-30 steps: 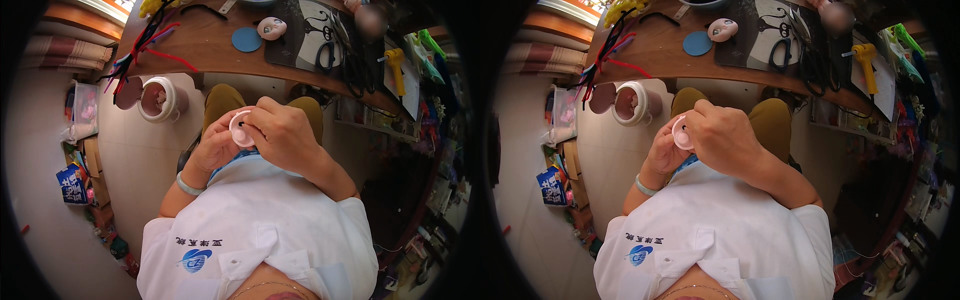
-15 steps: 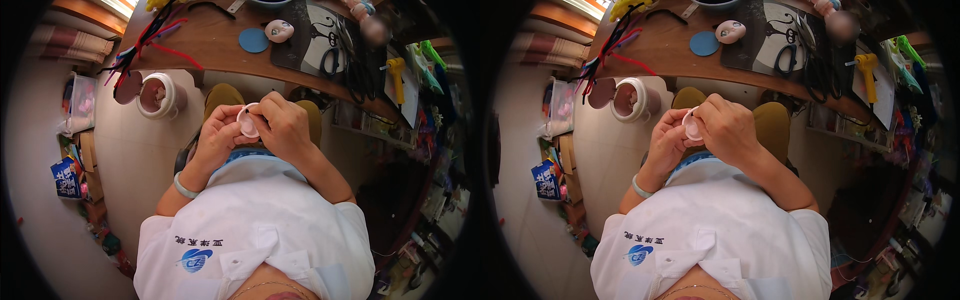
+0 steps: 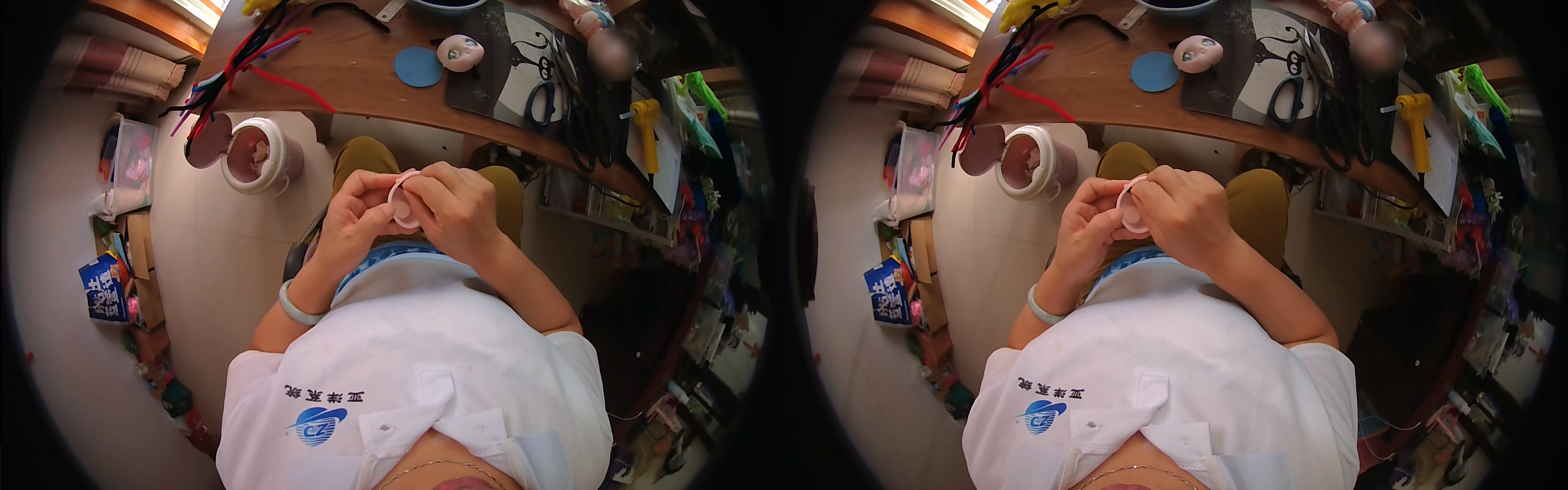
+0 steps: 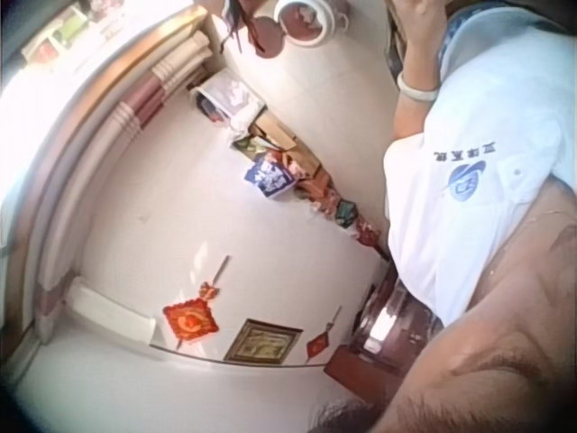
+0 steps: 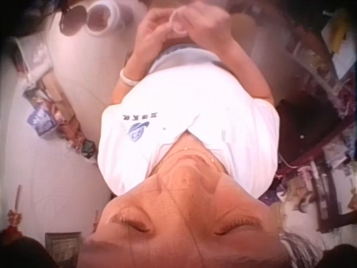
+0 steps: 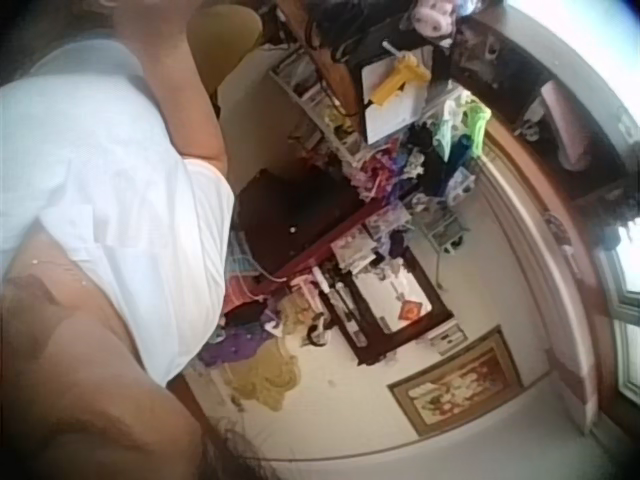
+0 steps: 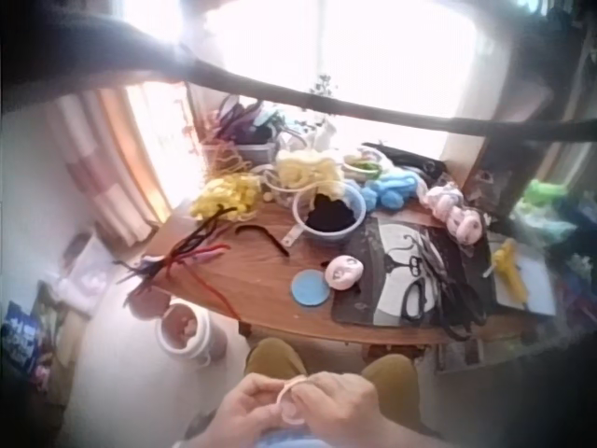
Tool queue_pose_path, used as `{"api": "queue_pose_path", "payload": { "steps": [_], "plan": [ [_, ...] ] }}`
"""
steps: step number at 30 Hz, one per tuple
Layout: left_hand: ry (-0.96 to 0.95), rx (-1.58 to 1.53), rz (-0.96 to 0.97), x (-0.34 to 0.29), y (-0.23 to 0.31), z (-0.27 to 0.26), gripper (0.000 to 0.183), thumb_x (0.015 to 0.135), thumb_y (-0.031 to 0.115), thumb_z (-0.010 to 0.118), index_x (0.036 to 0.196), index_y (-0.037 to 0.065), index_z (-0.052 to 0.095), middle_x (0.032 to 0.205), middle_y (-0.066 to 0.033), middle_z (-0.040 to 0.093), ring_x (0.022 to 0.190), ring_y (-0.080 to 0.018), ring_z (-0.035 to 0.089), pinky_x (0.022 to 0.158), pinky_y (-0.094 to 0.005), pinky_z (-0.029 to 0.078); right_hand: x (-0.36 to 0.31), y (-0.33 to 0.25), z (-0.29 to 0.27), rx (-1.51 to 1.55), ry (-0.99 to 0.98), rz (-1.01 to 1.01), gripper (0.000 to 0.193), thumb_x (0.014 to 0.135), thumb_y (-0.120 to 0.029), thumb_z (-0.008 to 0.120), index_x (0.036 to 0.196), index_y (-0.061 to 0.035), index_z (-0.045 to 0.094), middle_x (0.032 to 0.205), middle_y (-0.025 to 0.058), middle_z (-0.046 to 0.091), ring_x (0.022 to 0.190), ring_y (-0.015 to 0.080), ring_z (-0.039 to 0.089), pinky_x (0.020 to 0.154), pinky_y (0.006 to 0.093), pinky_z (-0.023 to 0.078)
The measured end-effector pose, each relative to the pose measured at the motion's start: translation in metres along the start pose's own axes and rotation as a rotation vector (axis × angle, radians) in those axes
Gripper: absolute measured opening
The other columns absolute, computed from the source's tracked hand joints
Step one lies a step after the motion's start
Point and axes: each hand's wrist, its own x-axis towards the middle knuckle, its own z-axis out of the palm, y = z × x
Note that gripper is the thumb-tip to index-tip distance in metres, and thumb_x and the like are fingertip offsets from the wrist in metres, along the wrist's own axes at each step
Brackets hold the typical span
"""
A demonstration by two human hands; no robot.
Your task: The person sits cross-legged at a table and uses a hot glue gun to attach black pipe cleaners to a small white doll head. They carefully position the pipe cleaners to form hair and press them into place.
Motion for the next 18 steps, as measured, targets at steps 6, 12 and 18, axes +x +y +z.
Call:
{"api": "queue_pose_path", "payload": {
  "steps": [6,12,18],
  "plan": [
    [0.036,-0.056,-0.054,0.0013,-0.0026,-0.0031,0.027,0.092,0.005,0.046,0.117,-0.004,0.043,0.112,-0.0188,0.058,0.096,-0.0224,0.064,0.08,-0.0345,0.059,0.0016,-0.0014,-0.0008,-0.002,-0.002,-0.005,0.013,0.069,-0.004,0.071,0.078,-0.0081,0.063,0.07,0.0039,0.06,0.056,0.0206,0.056,0.049,0.0303,0.042],
    [0.031,-0.089,-0.07,0.0016,-0.0063,-0.0076,0.025,0.093,0.007,0.048,0.115,-0.003,0.044,0.109,-0.0182,0.06,0.092,-0.0218,0.065,0.076,-0.0318,0.06,-0.0008,-0.0002,0.0032,-0.061,0.021,-0.015,0.012,0.067,-0.009,0.068,0.07,-0.0089,0.056,0.065,0.002,0.052,0.053,0.0172,0.052,0.047,0.0293,0.037],
    [0.035,-0.046,-0.074,0.0008,-0.0047,-0.0068,0.024,0.093,0.007,0.048,0.114,-0.003,0.045,0.107,-0.0177,0.06,0.092,-0.0213,0.066,0.075,-0.031,0.06,0.0007,-0.0014,-0.0019,0.0,-0.084,-0.007,0.012,0.069,-0.004,0.07,0.078,-0.0081,0.064,0.068,0.0033,0.058,0.054,0.0203,0.055,0.048,0.0301,0.041]
  ]
}}
